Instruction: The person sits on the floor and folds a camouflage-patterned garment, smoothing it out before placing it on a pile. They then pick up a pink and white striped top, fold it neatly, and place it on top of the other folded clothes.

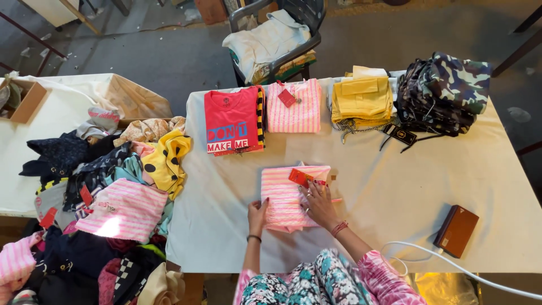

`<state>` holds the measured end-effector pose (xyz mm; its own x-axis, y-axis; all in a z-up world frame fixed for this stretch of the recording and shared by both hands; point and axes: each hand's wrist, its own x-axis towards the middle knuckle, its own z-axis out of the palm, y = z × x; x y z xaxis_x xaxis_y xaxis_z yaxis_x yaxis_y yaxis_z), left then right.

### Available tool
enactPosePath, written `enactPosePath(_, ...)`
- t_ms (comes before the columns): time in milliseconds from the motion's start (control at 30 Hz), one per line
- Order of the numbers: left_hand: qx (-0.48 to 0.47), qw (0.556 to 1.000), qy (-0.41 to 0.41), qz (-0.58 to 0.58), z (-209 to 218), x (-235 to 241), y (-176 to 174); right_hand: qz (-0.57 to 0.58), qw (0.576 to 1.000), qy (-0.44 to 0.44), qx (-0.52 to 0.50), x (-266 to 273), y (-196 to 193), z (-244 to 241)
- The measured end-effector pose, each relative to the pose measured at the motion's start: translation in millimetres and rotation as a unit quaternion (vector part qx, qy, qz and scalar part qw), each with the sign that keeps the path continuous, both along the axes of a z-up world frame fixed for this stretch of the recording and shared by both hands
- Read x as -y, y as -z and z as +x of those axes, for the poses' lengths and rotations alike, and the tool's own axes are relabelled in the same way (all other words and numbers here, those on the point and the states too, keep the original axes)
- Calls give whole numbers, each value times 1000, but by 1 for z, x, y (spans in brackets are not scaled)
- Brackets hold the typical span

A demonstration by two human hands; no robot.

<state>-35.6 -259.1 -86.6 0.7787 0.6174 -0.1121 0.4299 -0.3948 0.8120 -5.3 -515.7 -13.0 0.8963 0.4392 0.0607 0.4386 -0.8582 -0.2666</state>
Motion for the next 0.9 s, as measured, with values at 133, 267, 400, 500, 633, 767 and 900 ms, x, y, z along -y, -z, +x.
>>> enactPosePath(133, -75, 978, 108, -160, 23, -7, -23, 42, 996, -39, 69, -15, -5, -15)
enactPosePath(267, -34, 973, 160, -160, 30, 19, -61, 174, 976, -116, 60, -34, -63, -39)
enactPosePath(400, 50, 975, 124, -178, 24, 42, -111, 292, 947, -103, 82, -60, -100, -60)
enactPosePath(500, 69, 953, 118, -272, 3, 39, -152, 335, 938, -24, 84, -68, -96, -60)
enactPosePath(633, 173, 935, 168, -258, -16, 1, -162, 447, 894, -8, -25, -49, -74, -36)
enactPosePath(767, 251, 938, 238, -31, -11, -46, -218, 599, 759, 15, -254, -28, -96, -27)
enactPosePath(900, 45, 839, 328, -432, 22, -85, -112, 675, 608, 10, -418, -24, -127, -20)
